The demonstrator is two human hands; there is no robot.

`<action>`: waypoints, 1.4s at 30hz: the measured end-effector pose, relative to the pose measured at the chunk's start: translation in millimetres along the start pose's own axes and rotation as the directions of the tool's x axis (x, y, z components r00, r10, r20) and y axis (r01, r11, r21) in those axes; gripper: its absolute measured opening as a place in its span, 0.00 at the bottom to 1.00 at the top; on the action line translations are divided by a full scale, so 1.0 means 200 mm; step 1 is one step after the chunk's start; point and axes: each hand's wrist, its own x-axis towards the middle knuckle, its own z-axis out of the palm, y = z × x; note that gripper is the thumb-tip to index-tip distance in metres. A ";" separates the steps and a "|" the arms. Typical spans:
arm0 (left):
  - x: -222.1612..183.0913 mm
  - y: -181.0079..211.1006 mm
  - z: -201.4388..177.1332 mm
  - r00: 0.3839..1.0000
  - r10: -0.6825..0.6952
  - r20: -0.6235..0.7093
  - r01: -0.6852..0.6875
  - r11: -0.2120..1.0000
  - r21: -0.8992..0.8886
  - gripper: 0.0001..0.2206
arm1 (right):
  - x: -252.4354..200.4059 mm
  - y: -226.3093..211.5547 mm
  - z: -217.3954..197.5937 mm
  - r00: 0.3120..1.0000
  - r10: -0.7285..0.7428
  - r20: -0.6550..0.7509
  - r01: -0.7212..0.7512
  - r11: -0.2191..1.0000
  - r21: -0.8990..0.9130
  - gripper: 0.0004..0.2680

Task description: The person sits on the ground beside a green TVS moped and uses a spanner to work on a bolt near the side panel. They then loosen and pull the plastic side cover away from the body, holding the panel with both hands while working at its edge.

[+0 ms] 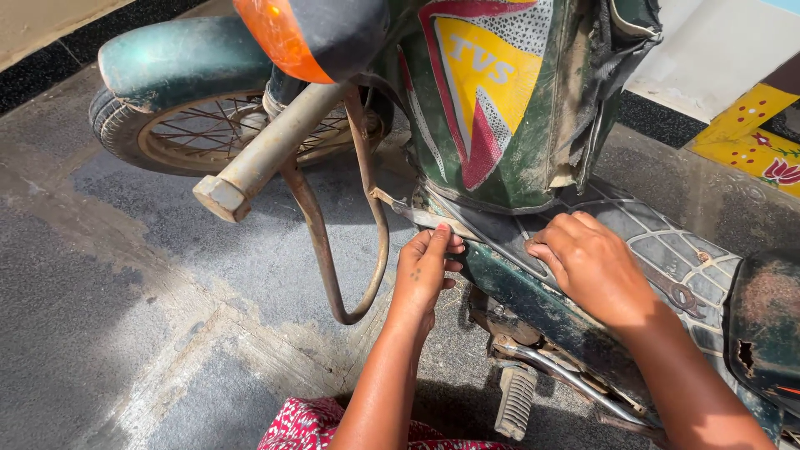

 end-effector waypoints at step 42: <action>-0.02 0.05 -0.01 1.000 0.020 0.020 -0.022 0.996 0.086 0.16 | 0.05 -0.01 -0.06 0.998 0.001 0.061 -0.008 0.994 0.110 0.09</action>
